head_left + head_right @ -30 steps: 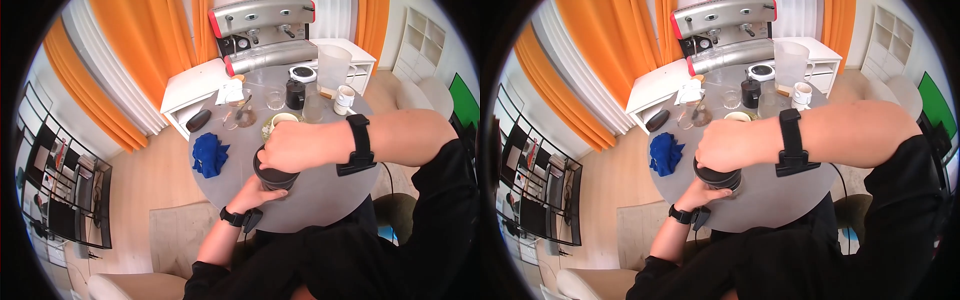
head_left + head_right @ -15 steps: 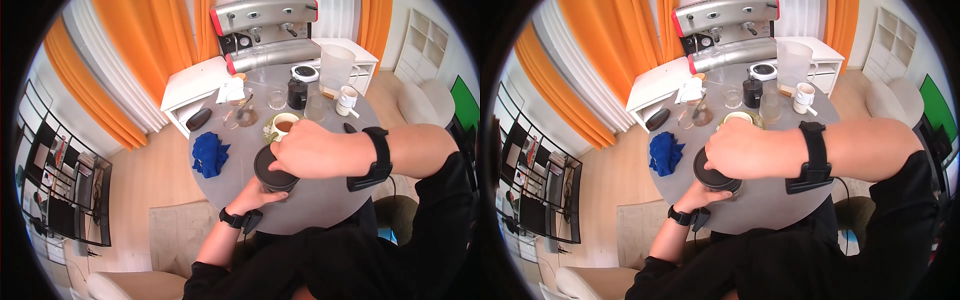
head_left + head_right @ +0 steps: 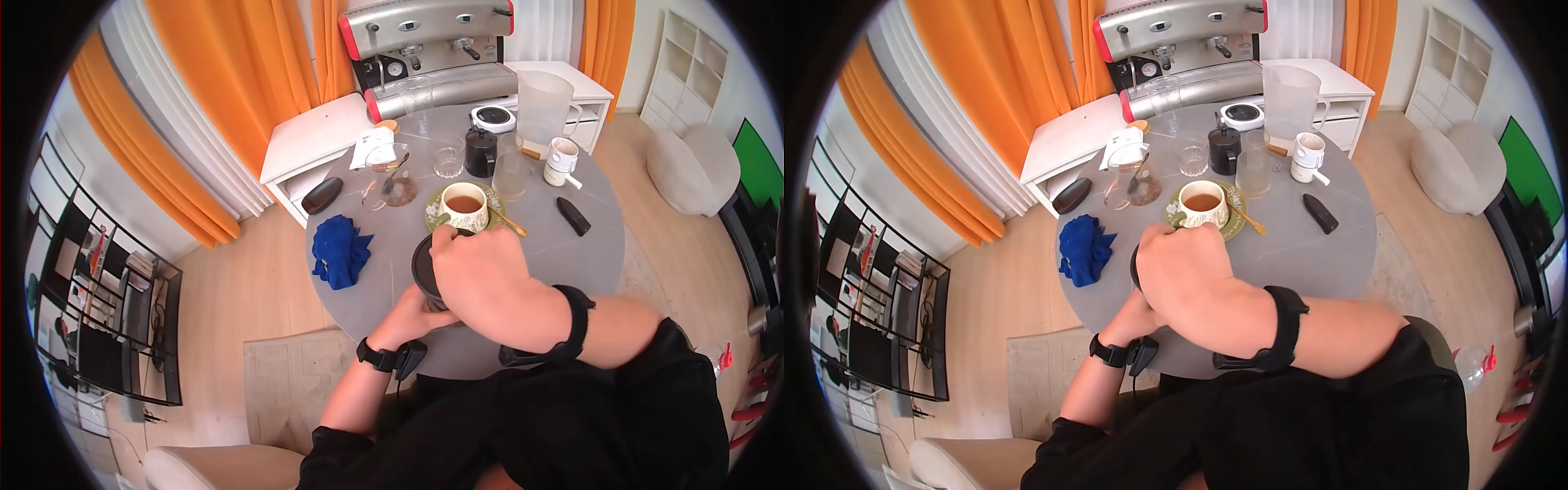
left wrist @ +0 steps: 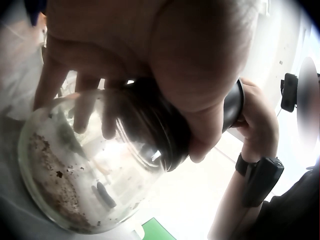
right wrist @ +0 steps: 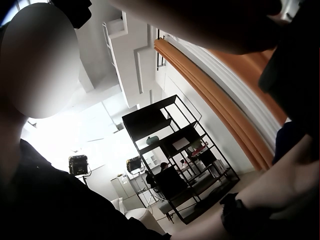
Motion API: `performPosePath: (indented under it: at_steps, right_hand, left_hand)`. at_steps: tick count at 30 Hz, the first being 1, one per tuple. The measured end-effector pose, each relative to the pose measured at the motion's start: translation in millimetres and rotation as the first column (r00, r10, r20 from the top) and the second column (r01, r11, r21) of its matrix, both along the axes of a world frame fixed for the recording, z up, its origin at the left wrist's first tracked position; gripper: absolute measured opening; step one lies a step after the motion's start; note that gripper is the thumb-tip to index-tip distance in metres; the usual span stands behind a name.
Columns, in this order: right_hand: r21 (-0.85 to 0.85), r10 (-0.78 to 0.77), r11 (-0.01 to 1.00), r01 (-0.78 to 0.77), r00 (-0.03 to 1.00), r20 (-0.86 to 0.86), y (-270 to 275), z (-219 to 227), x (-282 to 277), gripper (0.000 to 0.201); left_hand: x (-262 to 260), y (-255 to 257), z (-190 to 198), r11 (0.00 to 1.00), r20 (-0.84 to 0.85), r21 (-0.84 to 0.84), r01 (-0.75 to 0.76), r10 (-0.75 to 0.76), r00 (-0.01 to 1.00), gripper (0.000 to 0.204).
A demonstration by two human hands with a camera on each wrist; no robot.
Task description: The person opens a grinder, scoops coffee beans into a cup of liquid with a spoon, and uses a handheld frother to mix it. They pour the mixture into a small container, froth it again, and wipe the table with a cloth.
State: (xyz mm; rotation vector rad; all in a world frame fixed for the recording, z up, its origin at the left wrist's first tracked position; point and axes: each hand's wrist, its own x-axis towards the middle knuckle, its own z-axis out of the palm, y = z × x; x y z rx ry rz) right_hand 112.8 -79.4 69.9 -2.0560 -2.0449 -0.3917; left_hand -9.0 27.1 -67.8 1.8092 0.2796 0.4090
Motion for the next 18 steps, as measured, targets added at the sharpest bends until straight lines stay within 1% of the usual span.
performPosePath:
  at_steps: [2,3,5,6,7,8,9,10,11,12,13,14,16,17,18]
  right_hand:
    - [0.048,-0.125,0.991,0.121,0.989,0.084,0,-3,-9,0.03]
    - [0.049,-0.124,0.992,0.121,0.988,0.086,0,-2,-10,0.03]
    - [-0.006,-0.15,0.988,0.152,0.98,0.134,0,-2,-11,0.03]
    - [-0.006,-0.153,0.988,0.155,0.979,0.138,-2,0,-6,0.03]
    - [-0.049,-0.035,0.998,0.04,0.993,0.115,-3,4,4,0.034]
    - [-0.09,0.085,0.993,-0.077,0.993,0.086,-3,11,13,0.039]
    - [-0.281,0.145,0.946,-0.163,0.986,-0.085,-10,38,16,0.039]
    - [-0.278,0.146,0.947,-0.163,0.986,-0.082,-8,39,29,0.039]
    - [-0.192,0.389,0.899,-0.395,0.919,-0.066,-8,35,47,0.033]
    - [-0.111,0.608,0.787,-0.607,0.794,-0.025,-5,42,56,0.028]
    - [-0.31,0.603,0.723,-0.617,0.783,-0.153,-6,56,61,0.02]
    - [-0.308,0.609,0.721,-0.621,0.78,-0.145,0,60,65,0.02]
    - [-0.297,0.83,0.519,-0.802,0.556,-0.053,11,62,74,0.015]
    - [-0.365,0.847,0.493,-0.79,0.531,-0.006,14,62,75,0.015]
    - [-0.362,0.85,0.489,-0.794,0.526,-0.004,17,63,76,0.015]
  left_hand:
    - [0,0,-1,0.999,0.027,0.031,-0.014,0.013,1.0,0.067]
    - [1,0,-1,0.999,0.016,0.04,-0.029,0.028,0.999,0.067]
    - [1,-1,1,0.998,0.009,0.046,-0.037,0.037,0.999,0.066]
    - [-1,-3,4,1.0,0.013,-0.005,-0.019,0.019,1.0,0.066]
    - [-3,-3,6,0.999,0.017,-0.052,-0.002,0.003,1.0,0.066]
    - [-4,-2,7,0.999,0.019,-0.05,-0.003,0.004,1.0,0.066]
    - [-5,-1,9,0.996,-0.019,-0.091,0.025,-0.027,0.999,0.066]
    - [-6,0,10,0.99,-0.056,-0.133,0.051,-0.059,0.997,0.066]
    - [-6,2,10,0.99,-0.051,-0.13,0.049,-0.057,0.997,0.066]
    - [-7,5,8,0.978,-0.057,-0.186,0.099,-0.111,0.992,0.07]
    - [-6,8,9,0.96,-0.059,-0.24,0.146,-0.164,0.985,0.074]
    - [-5,10,10,0.962,-0.055,-0.233,0.141,-0.157,0.986,0.074]
    - [-3,11,13,0.928,-0.061,-0.328,0.176,-0.207,0.976,0.074]
    - [-2,12,14,0.931,-0.062,-0.324,0.169,-0.199,0.978,0.074]
    - [0,12,15,0.922,-0.058,-0.347,0.173,-0.205,0.977,0.076]
